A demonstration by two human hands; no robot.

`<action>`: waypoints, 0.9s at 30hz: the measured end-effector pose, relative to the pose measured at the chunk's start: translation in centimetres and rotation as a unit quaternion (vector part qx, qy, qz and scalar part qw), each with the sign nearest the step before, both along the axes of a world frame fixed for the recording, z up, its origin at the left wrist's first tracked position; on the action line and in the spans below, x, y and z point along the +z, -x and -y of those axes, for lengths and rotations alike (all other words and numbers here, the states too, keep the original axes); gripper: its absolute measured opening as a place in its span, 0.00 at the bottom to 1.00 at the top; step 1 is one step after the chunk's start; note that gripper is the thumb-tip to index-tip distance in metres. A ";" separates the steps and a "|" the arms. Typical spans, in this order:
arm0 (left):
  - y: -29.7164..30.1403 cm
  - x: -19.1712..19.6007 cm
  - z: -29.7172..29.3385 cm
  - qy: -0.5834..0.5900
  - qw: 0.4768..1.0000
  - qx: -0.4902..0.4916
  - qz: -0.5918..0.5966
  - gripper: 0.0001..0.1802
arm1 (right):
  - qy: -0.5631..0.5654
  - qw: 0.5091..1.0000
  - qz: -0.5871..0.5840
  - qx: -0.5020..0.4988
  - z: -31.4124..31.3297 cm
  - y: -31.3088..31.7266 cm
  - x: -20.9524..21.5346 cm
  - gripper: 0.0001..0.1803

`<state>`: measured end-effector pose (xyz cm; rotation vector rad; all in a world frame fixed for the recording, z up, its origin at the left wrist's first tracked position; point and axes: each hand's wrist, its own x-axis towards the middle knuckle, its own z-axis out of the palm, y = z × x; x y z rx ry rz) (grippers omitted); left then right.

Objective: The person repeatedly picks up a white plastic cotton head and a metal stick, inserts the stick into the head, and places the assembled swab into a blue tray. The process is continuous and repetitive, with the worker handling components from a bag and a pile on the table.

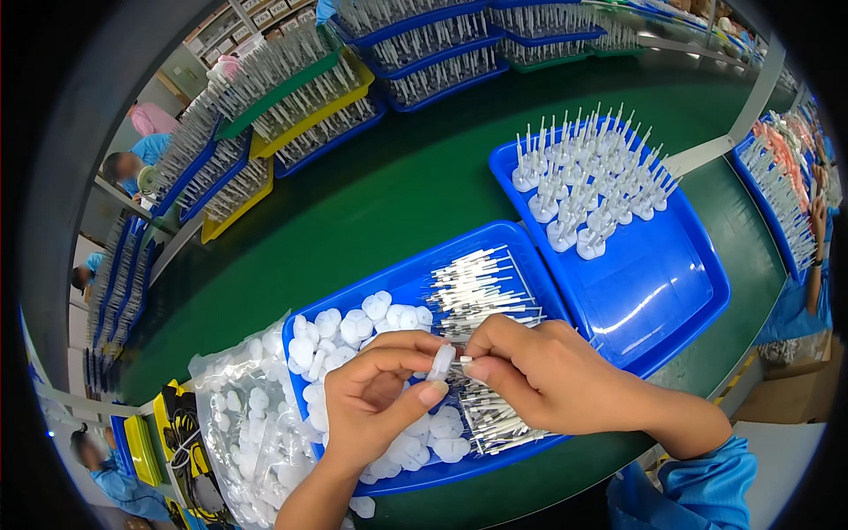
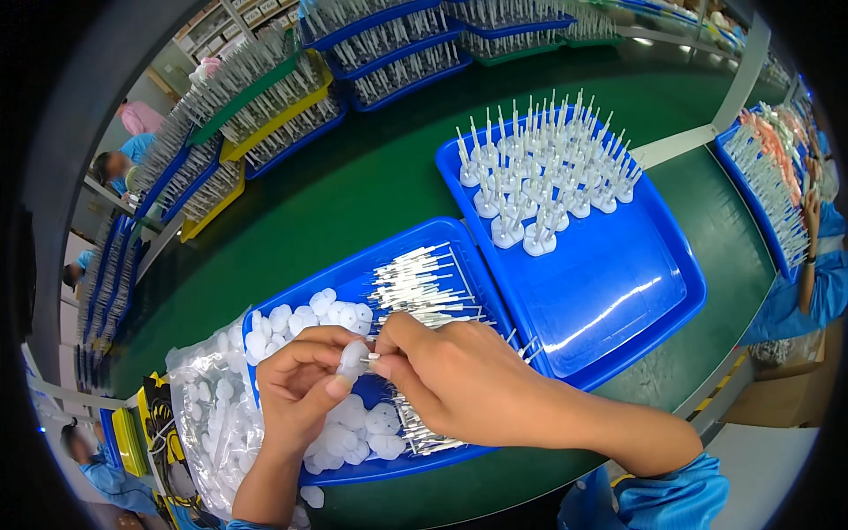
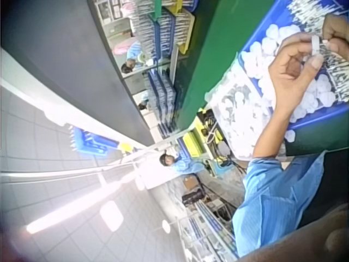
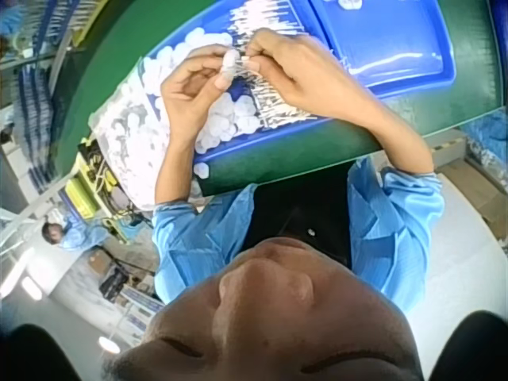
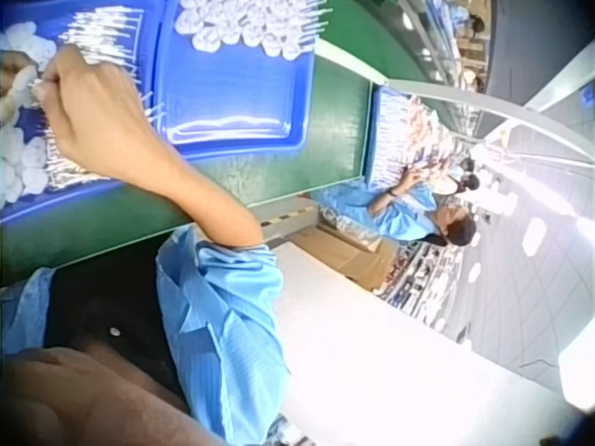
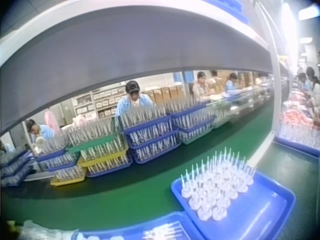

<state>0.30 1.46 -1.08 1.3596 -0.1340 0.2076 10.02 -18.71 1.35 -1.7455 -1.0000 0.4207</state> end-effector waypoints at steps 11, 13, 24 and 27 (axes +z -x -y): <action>0.2 0.0 -0.3 -0.024 0.999 -0.017 0.010 0.16 | 0.027 0.998 0.051 -0.039 0.0 1.0 0.5 0.08; 0.1 0.2 -0.1 -0.028 0.999 -0.008 0.018 0.16 | 0.027 0.996 0.072 -0.044 0.0 1.1 0.2 0.06; 0.2 0.1 -0.2 -0.041 0.999 -0.002 -0.003 0.15 | -0.026 1.000 -0.008 -0.010 0.0 0.4 -0.2 0.07; 0.2 0.0 -0.1 -0.027 1.000 -0.010 -0.010 0.15 | 0.010 0.999 0.038 -0.026 0.1 0.6 0.1 0.08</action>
